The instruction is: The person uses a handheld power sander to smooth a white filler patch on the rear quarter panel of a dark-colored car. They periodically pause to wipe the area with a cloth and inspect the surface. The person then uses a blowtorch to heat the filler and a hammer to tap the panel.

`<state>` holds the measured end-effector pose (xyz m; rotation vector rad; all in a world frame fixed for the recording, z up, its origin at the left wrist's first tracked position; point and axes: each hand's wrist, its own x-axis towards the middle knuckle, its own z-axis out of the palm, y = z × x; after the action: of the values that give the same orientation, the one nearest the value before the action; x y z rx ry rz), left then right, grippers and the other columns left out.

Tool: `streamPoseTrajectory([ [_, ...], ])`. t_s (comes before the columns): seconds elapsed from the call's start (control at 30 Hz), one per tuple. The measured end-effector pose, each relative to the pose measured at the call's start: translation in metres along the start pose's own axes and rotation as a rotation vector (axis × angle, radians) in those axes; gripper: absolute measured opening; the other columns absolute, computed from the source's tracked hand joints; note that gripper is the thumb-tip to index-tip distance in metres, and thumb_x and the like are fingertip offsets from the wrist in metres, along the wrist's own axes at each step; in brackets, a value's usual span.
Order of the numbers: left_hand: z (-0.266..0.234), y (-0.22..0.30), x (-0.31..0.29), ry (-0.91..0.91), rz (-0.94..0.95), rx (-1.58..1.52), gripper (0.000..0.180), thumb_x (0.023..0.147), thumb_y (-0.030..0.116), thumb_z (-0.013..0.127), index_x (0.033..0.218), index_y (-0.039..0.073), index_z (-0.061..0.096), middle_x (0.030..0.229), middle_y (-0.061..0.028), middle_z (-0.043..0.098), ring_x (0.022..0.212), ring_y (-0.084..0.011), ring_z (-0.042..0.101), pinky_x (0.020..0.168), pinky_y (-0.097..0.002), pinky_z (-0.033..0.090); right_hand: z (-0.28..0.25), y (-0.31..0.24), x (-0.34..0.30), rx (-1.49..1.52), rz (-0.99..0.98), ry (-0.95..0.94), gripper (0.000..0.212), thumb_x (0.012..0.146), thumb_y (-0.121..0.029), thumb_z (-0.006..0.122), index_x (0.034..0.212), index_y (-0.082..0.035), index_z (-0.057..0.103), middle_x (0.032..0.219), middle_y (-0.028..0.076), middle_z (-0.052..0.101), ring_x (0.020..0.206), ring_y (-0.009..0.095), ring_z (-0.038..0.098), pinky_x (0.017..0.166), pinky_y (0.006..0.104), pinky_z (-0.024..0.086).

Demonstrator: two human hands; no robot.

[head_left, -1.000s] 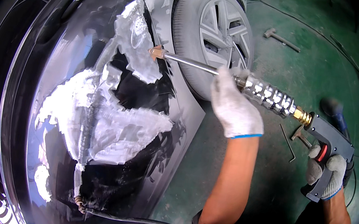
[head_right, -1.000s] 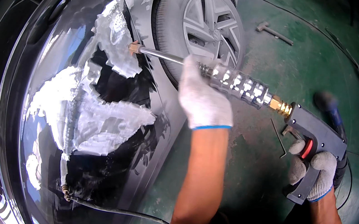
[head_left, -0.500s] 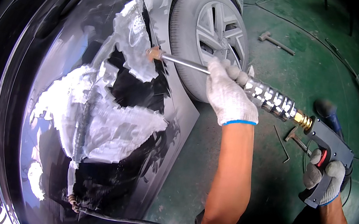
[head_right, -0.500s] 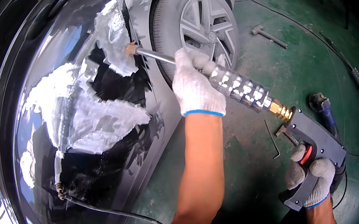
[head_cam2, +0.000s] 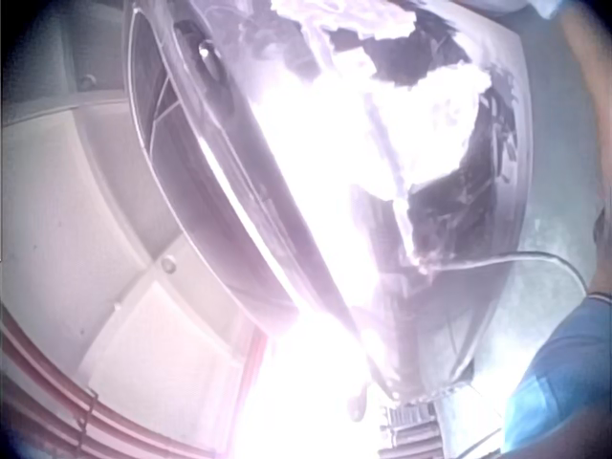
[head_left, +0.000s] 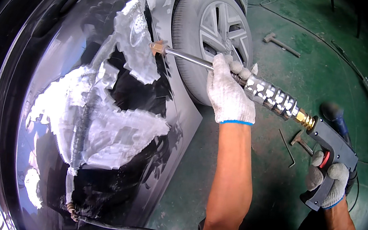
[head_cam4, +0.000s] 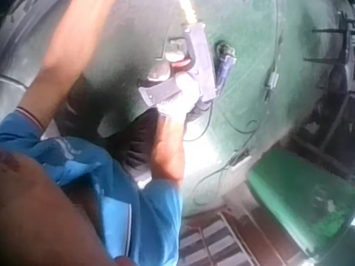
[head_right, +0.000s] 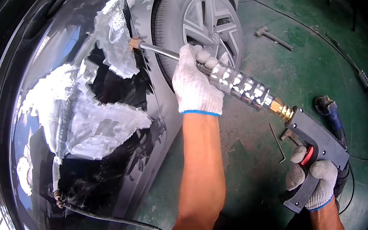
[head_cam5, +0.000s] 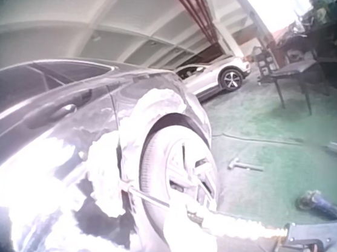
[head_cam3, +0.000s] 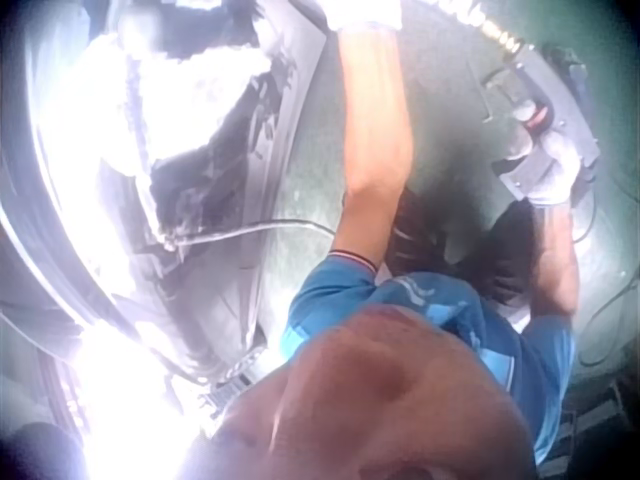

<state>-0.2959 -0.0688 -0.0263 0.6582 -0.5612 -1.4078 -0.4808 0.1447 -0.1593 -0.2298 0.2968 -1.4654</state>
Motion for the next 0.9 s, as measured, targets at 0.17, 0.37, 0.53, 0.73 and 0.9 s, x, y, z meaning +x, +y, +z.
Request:
streamPoseTrajectory([
  [0.17, 0.000, -0.002, 0.001, -0.009, 0.009, 0.016, 0.025, 0.106, 0.031, 0.060, 0.107, 0.006, 0.056, 0.080, 0.0011, 0.051, 0.067, -0.0128, 0.051, 0.090, -0.0489, 0.059, 0.001, 0.002, -0.001, 0.085, -0.039, 0.088, 0.047, 0.079, -0.013, 0.068, 0.119, 0.010, 0.062, 0.088, 0.021, 0.069, 0.060, 0.030, 0.064, 0.056, 0.0452, 0.059],
  [0.37, 0.013, -0.020, -0.028, 0.091, 0.001, 0.062, 0.029, 0.103, 0.033, 0.066, 0.109, 0.006, 0.056, 0.087, -0.0077, 0.061, 0.076, -0.0217, 0.065, 0.078, -0.0454, 0.061, 0.011, 0.000, 0.007, -0.014, -0.044, -0.038, 0.052, 0.079, -0.012, 0.068, 0.125, 0.012, 0.061, 0.094, 0.022, 0.071, 0.062, 0.033, 0.068, 0.056, 0.0478, 0.062],
  [0.53, 0.000, -0.016, -0.003, -0.036, 0.016, -0.036, 0.027, 0.100, 0.028, 0.067, 0.087, 0.006, 0.058, 0.074, -0.0056, 0.060, 0.062, -0.0200, 0.064, 0.069, -0.0414, 0.062, 0.036, 0.001, 0.005, 0.033, -0.112, 0.064, 0.056, 0.078, -0.012, 0.068, 0.128, 0.014, 0.060, 0.081, 0.026, 0.069, 0.063, 0.034, 0.071, 0.058, 0.0462, 0.063],
  [0.73, 0.017, -0.034, -0.026, 0.011, 0.001, -0.060, 0.028, 0.100, 0.032, 0.067, 0.095, 0.005, 0.060, 0.081, -0.0051, 0.063, 0.066, -0.0194, 0.063, 0.071, -0.0383, 0.058, 0.008, -0.004, -0.003, -0.129, -0.124, -0.016, 0.052, 0.081, -0.018, 0.067, 0.123, 0.013, 0.063, 0.073, 0.024, 0.067, 0.058, 0.032, 0.069, 0.054, 0.0421, 0.062],
  [0.9, 0.006, 0.001, -0.013, 0.099, 0.028, 0.070, 0.027, 0.106, 0.030, 0.055, 0.100, 0.004, 0.056, 0.081, -0.0065, 0.060, 0.074, -0.0190, 0.062, 0.074, -0.0413, 0.060, 0.017, 0.002, -0.002, -0.052, -0.052, 0.035, 0.054, 0.076, -0.015, 0.070, 0.121, 0.015, 0.064, 0.075, 0.023, 0.070, 0.056, 0.031, 0.068, 0.055, 0.0411, 0.062],
])
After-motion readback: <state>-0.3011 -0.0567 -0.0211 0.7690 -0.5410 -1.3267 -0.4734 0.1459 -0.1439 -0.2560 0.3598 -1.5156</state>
